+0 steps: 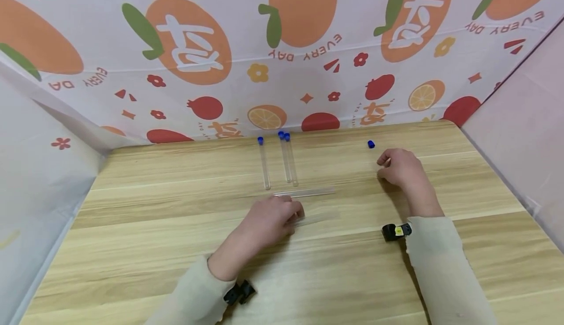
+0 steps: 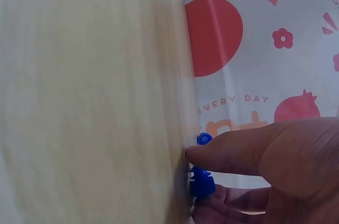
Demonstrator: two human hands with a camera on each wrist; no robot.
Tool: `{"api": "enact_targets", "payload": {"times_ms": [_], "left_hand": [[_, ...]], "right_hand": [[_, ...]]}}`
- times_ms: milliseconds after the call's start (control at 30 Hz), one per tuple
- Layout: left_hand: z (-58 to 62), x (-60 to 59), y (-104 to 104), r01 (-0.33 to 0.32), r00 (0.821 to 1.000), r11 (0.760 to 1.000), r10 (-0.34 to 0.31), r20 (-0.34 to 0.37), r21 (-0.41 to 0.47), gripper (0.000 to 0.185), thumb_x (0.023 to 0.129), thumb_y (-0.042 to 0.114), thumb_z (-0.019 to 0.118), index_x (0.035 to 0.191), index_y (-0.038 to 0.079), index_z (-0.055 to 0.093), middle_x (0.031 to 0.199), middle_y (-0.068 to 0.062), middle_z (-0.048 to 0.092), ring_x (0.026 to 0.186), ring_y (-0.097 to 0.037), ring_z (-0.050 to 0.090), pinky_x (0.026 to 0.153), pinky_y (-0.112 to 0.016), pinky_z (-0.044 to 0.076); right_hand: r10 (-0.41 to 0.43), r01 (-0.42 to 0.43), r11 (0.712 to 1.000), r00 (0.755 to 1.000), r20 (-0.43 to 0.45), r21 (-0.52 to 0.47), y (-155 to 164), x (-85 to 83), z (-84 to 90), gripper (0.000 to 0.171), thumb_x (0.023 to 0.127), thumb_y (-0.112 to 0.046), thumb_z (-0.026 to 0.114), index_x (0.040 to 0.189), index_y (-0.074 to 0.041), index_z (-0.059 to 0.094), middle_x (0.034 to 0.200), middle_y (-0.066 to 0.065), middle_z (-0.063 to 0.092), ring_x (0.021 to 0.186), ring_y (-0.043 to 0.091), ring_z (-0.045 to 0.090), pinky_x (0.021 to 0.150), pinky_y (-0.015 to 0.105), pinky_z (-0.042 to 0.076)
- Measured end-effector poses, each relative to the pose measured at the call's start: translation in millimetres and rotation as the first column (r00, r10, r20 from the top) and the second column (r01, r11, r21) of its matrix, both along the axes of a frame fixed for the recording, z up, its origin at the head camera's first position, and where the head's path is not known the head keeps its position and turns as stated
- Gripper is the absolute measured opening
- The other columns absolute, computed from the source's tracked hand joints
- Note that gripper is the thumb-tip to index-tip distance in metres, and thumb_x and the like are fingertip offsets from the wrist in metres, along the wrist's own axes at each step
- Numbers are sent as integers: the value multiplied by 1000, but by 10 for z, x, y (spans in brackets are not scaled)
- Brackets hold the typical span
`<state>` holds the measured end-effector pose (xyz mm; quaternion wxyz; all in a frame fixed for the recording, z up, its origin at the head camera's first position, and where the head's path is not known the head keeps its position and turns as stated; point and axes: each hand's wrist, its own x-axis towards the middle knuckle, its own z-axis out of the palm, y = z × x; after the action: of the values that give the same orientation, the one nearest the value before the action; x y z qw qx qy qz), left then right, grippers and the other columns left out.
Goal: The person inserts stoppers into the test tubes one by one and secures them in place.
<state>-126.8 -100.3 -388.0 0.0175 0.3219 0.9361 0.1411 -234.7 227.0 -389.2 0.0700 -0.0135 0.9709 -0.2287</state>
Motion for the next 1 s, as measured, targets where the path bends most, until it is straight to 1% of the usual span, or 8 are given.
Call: {"api": "enact_targets", "payload": {"times_ms": [167,300,400,567,700,767,867,1000], "left_hand": [[-13,13,17,6,1000,1000,-6,6,3,17,84,6,77,98,15,73,90,0,66,80,-20,63,63,-36,52],[-21,1,8,-2,1000,1000,2,17,-5,14,87,9,75,99,16,74,93,0,67,84,-21,65,68,-38,54],[-23,-23,-1,-18,999,1000,17,36,12,15,89,11,73,104,15,74,93,1,66,83,-19,64,70,-37,54],[0,-63,-6,-46,996,993,37,78,112,24,89,11,70,113,12,72,89,3,63,77,-12,57,69,-31,51],[36,-90,-1,-68,986,968,28,164,243,25,88,8,67,113,10,70,87,5,62,77,-10,56,67,-26,50],[61,-93,-1,-88,972,945,11,237,315,22,88,7,66,110,9,69,88,4,62,76,-10,57,65,-25,50],[97,-88,-5,-131,931,905,-28,364,405,18,89,4,64,107,6,65,91,0,63,77,-13,57,62,-25,51],[136,-83,-10,-203,842,837,-116,527,509,18,93,1,60,111,0,59,97,-12,67,83,-25,63,59,-25,53]], "right_hand": [[-10,10,1000,999,31,16,-29,9,-21,24,89,-13,66,111,-2,66,102,18,65,89,31,56,76,43,47],[-12,12,1000,1000,19,13,-50,12,-39,20,88,-11,65,107,-4,67,99,16,66,86,30,57,71,38,48],[-6,6,1000,1000,2,5,-69,8,-35,19,89,-11,64,106,-5,68,101,16,68,88,30,59,74,39,49],[-2,1,1000,998,-58,-16,-130,13,-14,20,92,-12,62,110,-5,67,104,18,68,93,33,60,80,45,51],[8,-15,999,989,-148,-44,-194,34,15,19,96,-17,61,110,-6,66,98,17,69,85,31,61,73,41,52],[12,-24,998,980,-199,-55,-227,45,36,17,97,-20,59,106,-7,66,90,14,68,78,29,60,67,38,49],[10,-34,995,967,-256,-89,-285,64,84,15,97,-22,61,100,-9,65,83,10,65,74,26,56,66,36,44],[-3,-52,981,959,-284,-188,-368,95,155,17,91,-24,70,96,-9,63,87,8,64,81,25,58,72,35,44]]}}
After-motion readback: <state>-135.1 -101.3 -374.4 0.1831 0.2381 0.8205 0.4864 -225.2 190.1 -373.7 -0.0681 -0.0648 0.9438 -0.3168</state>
